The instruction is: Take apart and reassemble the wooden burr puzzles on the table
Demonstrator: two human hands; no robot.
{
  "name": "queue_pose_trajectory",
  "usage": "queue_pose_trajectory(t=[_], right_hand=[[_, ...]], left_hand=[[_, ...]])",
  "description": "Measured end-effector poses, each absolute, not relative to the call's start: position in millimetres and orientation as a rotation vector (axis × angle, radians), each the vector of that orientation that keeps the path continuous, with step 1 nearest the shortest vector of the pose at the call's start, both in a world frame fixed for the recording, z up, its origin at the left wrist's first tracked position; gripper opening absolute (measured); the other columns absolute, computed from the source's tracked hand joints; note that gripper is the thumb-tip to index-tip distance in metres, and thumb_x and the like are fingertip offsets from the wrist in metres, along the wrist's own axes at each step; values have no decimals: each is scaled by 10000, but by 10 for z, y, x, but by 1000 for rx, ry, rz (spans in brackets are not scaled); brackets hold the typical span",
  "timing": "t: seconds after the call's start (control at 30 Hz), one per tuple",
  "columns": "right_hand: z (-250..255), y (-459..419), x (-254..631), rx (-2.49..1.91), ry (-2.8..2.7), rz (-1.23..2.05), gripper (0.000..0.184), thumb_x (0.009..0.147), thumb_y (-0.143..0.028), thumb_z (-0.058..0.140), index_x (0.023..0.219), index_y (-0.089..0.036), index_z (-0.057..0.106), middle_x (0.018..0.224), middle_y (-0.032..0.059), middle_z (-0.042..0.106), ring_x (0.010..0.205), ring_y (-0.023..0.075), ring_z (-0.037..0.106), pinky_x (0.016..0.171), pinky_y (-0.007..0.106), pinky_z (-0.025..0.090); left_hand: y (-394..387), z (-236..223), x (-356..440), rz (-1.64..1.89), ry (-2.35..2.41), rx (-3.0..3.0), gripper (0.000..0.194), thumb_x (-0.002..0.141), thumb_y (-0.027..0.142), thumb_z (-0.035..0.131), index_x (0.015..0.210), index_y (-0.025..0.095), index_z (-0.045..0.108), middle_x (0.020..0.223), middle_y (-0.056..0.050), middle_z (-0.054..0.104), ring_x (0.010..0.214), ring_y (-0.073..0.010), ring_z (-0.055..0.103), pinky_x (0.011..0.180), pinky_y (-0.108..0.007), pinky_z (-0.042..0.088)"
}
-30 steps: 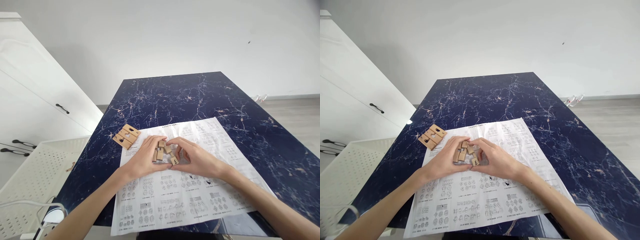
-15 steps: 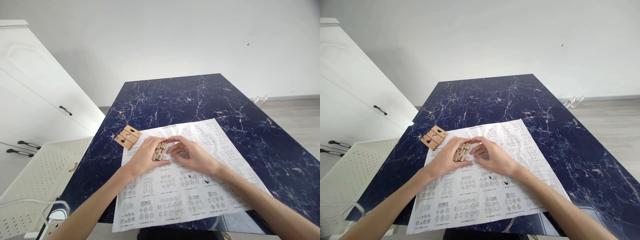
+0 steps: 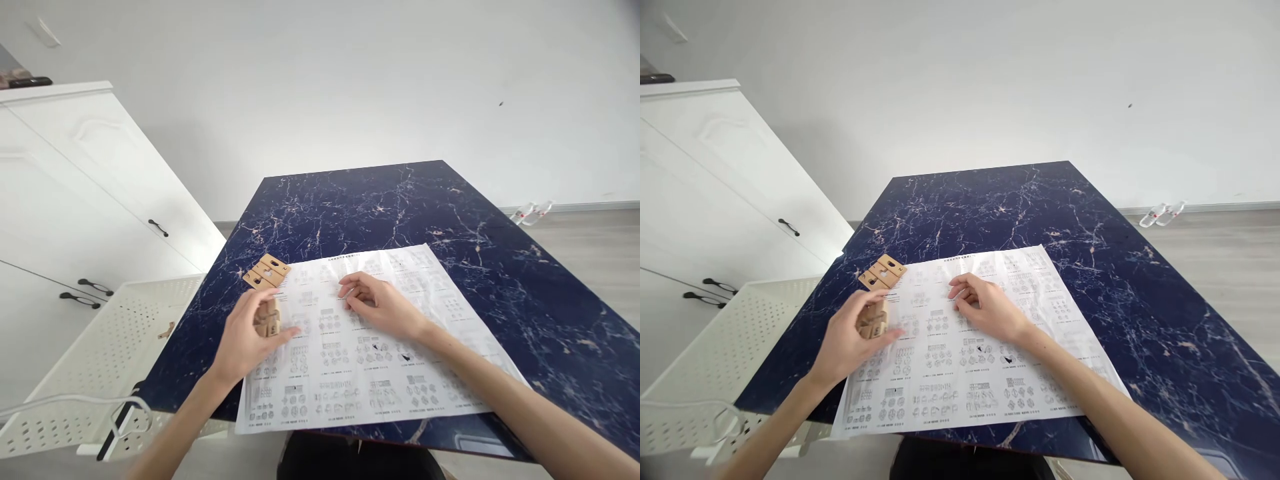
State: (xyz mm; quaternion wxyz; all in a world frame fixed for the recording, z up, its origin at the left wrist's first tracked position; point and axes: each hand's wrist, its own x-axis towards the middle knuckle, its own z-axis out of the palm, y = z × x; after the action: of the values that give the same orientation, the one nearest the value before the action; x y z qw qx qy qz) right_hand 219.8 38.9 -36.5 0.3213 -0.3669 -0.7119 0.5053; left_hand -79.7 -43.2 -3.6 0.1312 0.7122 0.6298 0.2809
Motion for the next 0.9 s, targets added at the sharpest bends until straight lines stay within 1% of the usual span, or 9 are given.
queue_pose_trajectory(t=[0.1, 0.17, 0.3, 0.37, 0.53, 0.6, 0.67, 0.77, 0.9], right_hand=[[-349, 390, 2192, -982, -1877, 1337, 229, 1005, -205, 571, 1224, -214, 637, 1142, 102, 775, 932, 211, 770, 860, 431, 677], [-346, 393, 2191, -990, -1882, 1351, 210, 1020, -220, 556, 1210, -224, 644, 1128, 95, 772, 935, 213, 767, 851, 421, 672], [-353, 404, 2197, -994, -1879, 1365, 186, 1022, -198, 546, 1173, -230, 650, 1096, 82, 767, 928, 213, 760, 854, 419, 659], [-362, 410, 2199, -989, -1863, 1378, 180, 1020, -187, 544, 1159, -234, 648, 1080, 77, 767, 920, 211, 759, 854, 421, 655], [-382, 416, 2189, -974, -1864, 1373, 171, 1011, -180, 553, 1132, -235, 661, 1046, 71, 770, 919, 212, 752, 836, 407, 648], [-381, 410, 2183, -964, -1869, 1364, 171, 1009, -174, 551, 1126, -231, 662, 1047, 73, 769, 923, 212, 747, 832, 401, 644], [-374, 402, 2180, -962, -1870, 1364, 168, 1009, -175, 548, 1122, -229, 660, 1049, 74, 768, 914, 209, 744, 825, 395, 641], [-365, 392, 2184, -962, -1867, 1365, 170, 1007, -187, 549, 1125, -230, 663, 1034, 69, 769, 897, 206, 739, 813, 385, 632], [-376, 385, 2195, -962, -1864, 1362, 169, 1002, -216, 555, 1128, -234, 666, 1026, 61, 771, 892, 206, 739, 809, 376, 620]], left_hand=[[-498, -54, -954, 937, 2107, 2037, 622, 820, 675, 842, 1240, 256, 654, 1108, -76, 714, 1052, -315, 726, 955, -469, 604], [-467, -89, -995, 1016, 2216, 2011, 612, 810, 673, 833, 1214, 247, 660, 1077, -76, 717, 1048, -318, 728, 961, -469, 599], [-328, -151, -954, 1029, 2361, 1949, 649, 781, 700, 820, 1196, 233, 645, 1153, -112, 718, 1117, -352, 705, 1004, -513, 577], [-264, -167, -908, 962, 2416, 1903, 672, 773, 720, 811, 1197, 229, 635, 1190, -129, 716, 1153, -375, 683, 1019, -537, 564], [-161, -211, -828, 749, 2558, 1872, 732, 782, 739, 776, 1246, 196, 616, 1179, -160, 691, 1158, -430, 648, 1050, -608, 518], [-144, -232, -828, 730, 2585, 1867, 781, 770, 751, 777, 1281, 186, 605, 1224, -179, 671, 1192, -448, 628, 1059, -618, 508], [-146, -252, -851, 759, 2571, 1842, 813, 754, 752, 789, 1309, 192, 590, 1281, -185, 653, 1236, -453, 611, 1091, -629, 489], [-187, -282, -919, 862, 2491, 1778, 823, 738, 736, 812, 1330, 219, 568, 1329, -167, 647, 1300, -443, 597, 1149, -649, 451], [-292, -327, -1009, 963, 2376, 1724, 810, 740, 686, 841, 1352, 244, 550, 1350, -149, 640, 1331, -419, 601, 1172, -627, 462]])
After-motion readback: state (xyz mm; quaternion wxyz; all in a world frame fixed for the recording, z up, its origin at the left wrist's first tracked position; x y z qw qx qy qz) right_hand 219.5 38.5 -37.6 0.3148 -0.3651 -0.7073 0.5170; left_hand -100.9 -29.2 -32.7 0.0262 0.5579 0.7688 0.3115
